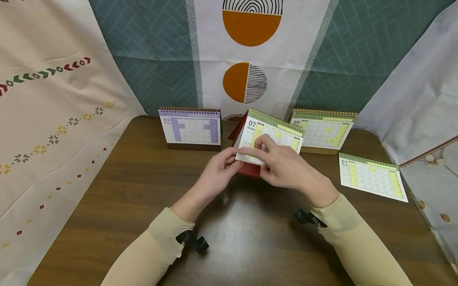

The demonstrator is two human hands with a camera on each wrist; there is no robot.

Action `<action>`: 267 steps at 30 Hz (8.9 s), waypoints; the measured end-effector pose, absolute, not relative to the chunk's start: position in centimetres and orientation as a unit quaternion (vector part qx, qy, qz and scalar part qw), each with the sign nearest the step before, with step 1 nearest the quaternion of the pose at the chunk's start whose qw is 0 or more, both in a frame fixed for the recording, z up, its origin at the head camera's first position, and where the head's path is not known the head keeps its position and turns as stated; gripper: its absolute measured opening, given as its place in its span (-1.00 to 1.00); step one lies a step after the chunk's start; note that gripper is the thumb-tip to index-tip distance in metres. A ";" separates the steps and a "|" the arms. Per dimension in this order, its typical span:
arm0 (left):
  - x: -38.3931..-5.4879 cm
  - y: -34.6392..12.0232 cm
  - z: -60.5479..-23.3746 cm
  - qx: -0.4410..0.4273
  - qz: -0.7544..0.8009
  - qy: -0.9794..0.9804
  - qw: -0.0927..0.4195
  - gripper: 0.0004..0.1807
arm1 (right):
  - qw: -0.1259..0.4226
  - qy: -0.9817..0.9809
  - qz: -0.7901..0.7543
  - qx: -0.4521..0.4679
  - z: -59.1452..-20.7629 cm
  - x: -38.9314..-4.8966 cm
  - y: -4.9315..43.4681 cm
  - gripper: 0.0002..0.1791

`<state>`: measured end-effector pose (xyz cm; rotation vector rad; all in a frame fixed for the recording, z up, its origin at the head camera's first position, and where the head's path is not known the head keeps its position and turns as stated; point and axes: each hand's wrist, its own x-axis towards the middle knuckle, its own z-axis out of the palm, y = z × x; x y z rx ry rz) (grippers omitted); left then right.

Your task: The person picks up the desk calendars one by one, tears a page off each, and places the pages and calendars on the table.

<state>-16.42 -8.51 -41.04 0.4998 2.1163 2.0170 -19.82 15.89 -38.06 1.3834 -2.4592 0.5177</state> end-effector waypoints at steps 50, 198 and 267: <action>-16.1 -8.1 -41.0 0.170 0.663 0.723 0.092 -0.65 | 0.211 -0.829 0.241 0.459 -39.0 -20.2 15.5 -0.34; -15.9 -7.4 -41.0 0.188 0.654 0.726 0.100 -0.70 | 0.238 -0.771 0.382 0.450 -41.1 -20.4 16.0 -0.61; -15.8 -7.5 -40.3 0.147 0.684 0.713 0.049 -0.68 | 0.352 -0.866 0.326 0.137 -40.1 -20.3 18.4 -0.26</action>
